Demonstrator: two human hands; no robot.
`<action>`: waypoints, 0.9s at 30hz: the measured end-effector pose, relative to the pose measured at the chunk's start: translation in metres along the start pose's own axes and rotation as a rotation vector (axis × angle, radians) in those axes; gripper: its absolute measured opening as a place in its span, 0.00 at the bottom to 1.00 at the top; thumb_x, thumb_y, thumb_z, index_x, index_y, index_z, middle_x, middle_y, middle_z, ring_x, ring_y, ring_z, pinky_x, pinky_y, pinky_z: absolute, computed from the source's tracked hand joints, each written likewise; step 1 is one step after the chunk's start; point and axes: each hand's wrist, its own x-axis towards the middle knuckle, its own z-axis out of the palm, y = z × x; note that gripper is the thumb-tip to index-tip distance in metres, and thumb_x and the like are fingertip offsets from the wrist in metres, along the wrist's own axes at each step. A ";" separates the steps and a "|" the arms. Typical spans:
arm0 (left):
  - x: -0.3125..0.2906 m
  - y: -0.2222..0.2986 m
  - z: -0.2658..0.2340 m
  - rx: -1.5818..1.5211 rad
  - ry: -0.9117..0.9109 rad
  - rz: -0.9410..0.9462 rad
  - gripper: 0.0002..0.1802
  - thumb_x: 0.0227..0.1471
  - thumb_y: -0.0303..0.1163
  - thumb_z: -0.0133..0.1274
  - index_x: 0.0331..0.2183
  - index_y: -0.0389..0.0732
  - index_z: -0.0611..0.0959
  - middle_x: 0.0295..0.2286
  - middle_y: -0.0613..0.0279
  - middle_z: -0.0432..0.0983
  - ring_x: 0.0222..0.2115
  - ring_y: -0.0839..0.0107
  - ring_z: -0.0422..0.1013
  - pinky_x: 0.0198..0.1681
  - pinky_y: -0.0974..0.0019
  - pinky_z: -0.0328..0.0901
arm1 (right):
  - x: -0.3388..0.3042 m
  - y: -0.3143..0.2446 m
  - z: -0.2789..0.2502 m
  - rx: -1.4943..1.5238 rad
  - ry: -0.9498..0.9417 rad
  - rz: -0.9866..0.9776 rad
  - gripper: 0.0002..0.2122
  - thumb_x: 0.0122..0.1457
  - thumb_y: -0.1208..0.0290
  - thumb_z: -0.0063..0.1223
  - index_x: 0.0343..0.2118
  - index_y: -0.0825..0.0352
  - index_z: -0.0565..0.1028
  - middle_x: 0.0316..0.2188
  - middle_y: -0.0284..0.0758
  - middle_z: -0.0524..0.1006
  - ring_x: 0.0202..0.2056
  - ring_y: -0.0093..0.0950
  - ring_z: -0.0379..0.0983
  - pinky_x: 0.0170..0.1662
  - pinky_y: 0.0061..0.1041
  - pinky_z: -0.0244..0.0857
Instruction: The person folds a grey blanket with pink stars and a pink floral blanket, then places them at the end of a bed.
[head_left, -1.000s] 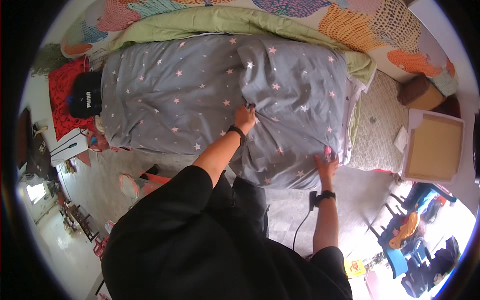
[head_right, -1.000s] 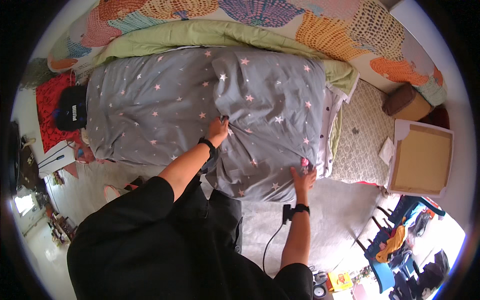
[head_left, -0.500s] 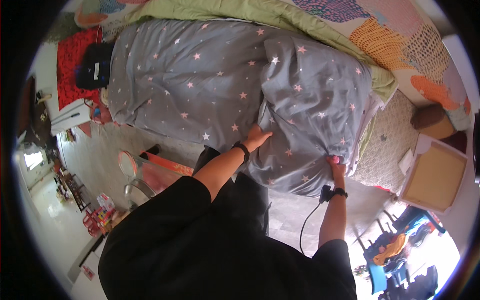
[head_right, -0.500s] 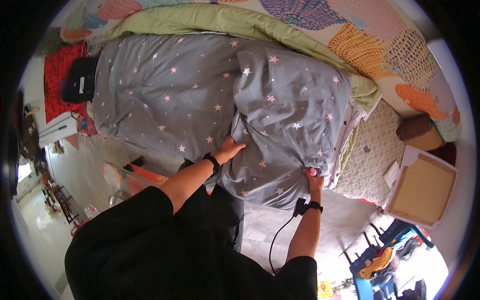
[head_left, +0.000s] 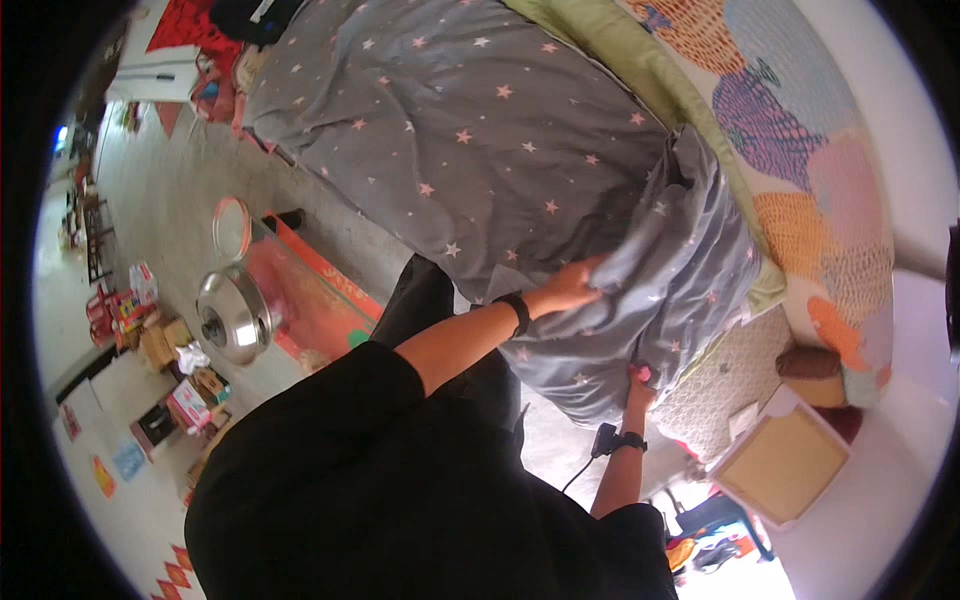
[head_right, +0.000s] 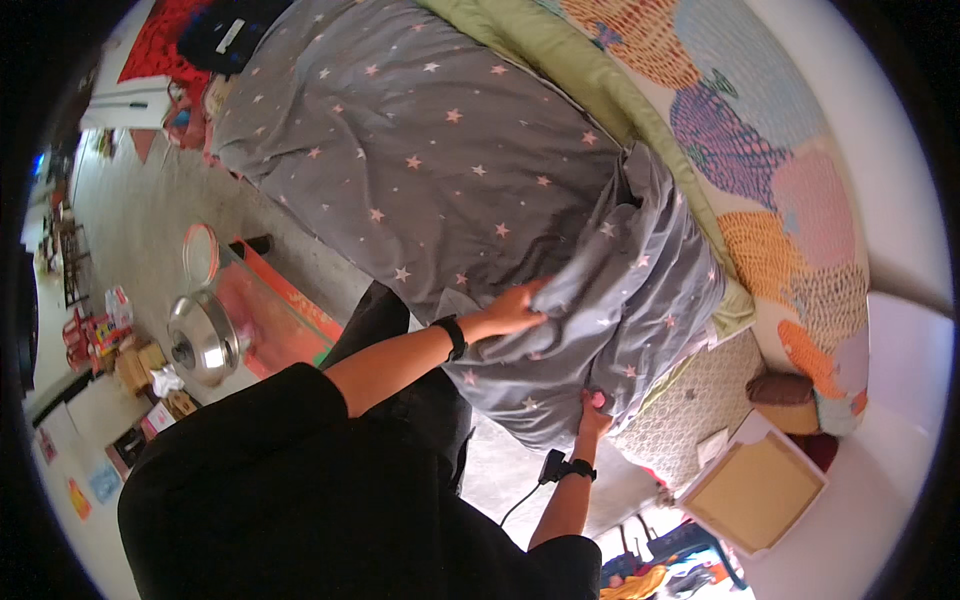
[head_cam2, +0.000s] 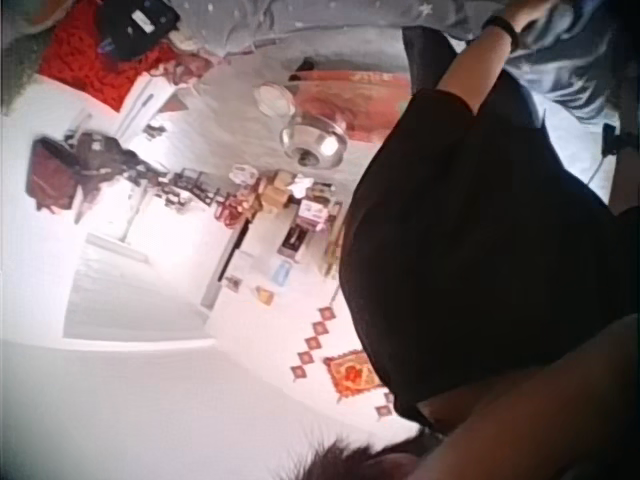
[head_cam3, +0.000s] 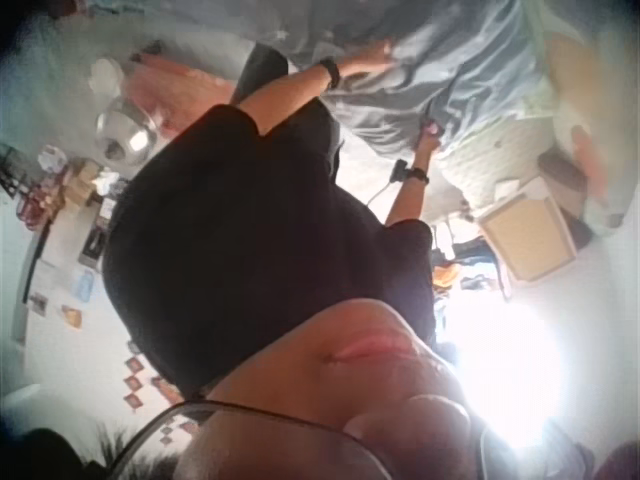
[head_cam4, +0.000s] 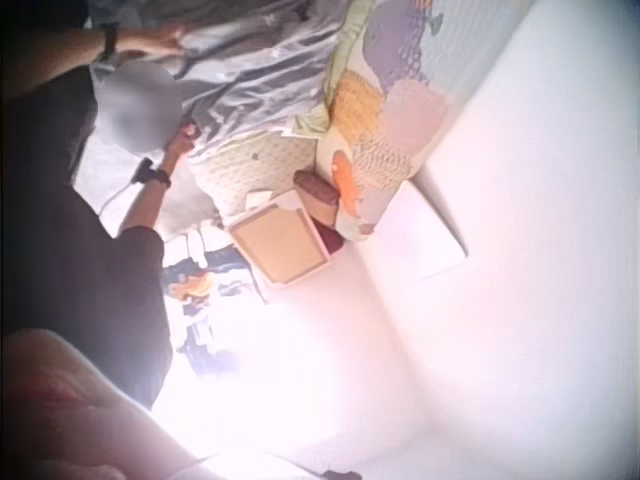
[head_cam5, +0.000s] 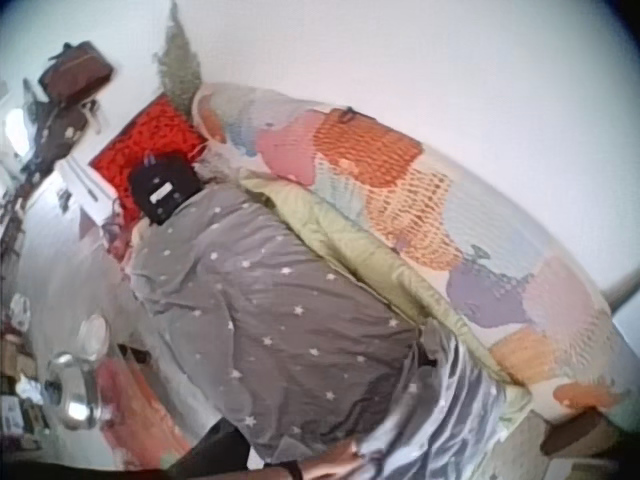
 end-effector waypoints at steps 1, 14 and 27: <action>-0.001 -0.031 -0.013 0.044 -0.043 -0.318 0.45 0.40 0.44 0.56 0.55 0.35 0.56 0.40 0.45 0.69 0.34 0.59 0.70 0.37 0.65 0.64 | -0.004 -0.010 0.002 -0.043 -0.023 0.015 0.36 0.24 0.48 0.69 0.34 0.74 0.75 0.32 0.43 0.76 0.35 0.36 0.72 0.40 0.33 0.65; -0.086 -0.101 -0.078 0.242 0.022 -0.213 0.47 0.38 0.50 0.58 0.55 0.43 0.54 0.43 0.46 0.67 0.44 0.50 0.64 0.47 0.56 0.59 | -0.028 -0.048 -0.024 0.126 0.010 -0.122 0.27 0.35 0.62 0.68 0.36 0.78 0.72 0.33 0.41 0.75 0.31 0.30 0.71 0.36 0.28 0.66; -0.132 -0.225 -0.110 -0.410 0.297 -0.263 0.23 0.43 0.44 0.54 0.41 0.42 0.75 0.34 0.49 0.73 0.39 0.54 0.68 0.41 0.60 0.62 | -0.343 -0.356 -0.023 0.371 -0.470 -0.636 0.26 0.41 0.78 0.59 0.45 0.74 0.64 0.37 0.38 0.71 0.36 0.27 0.69 0.40 0.22 0.65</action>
